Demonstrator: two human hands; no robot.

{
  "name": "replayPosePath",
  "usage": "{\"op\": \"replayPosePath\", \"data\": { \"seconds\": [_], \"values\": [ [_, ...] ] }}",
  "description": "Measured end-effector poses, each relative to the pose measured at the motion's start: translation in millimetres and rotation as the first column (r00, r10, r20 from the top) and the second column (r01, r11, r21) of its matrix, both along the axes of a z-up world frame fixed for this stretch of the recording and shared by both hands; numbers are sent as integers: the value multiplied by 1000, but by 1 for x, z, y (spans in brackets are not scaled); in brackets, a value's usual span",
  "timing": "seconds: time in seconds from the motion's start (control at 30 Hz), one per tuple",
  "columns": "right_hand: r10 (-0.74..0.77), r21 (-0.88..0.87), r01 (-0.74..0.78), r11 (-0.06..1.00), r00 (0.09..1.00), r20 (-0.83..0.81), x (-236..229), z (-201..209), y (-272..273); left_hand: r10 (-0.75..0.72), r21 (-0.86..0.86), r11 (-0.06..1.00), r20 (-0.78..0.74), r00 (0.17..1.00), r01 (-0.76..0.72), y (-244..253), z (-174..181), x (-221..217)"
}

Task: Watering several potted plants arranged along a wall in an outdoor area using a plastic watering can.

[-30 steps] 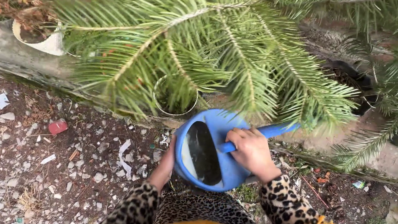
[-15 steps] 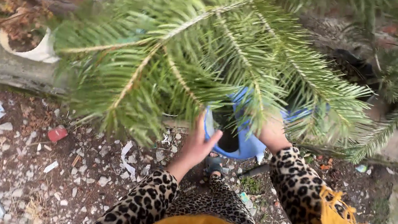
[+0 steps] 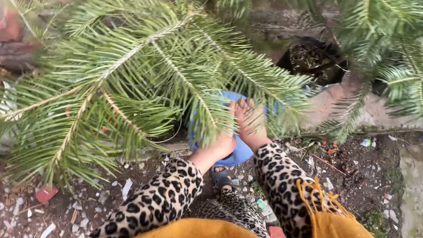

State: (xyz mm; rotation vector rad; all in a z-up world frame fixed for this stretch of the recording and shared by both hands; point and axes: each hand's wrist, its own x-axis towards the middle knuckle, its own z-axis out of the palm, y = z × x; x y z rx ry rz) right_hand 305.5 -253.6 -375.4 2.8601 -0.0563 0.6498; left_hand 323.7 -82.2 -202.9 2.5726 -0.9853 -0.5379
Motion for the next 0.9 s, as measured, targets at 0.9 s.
{"op": "replayPosePath", "data": {
  "seconds": [0.9],
  "values": [
    [153, 387, -85, 918, 977, -149, -50, 170, -1, -218, 135, 974, 331, 918, 183, -53, -9, 13]
  ]
}}
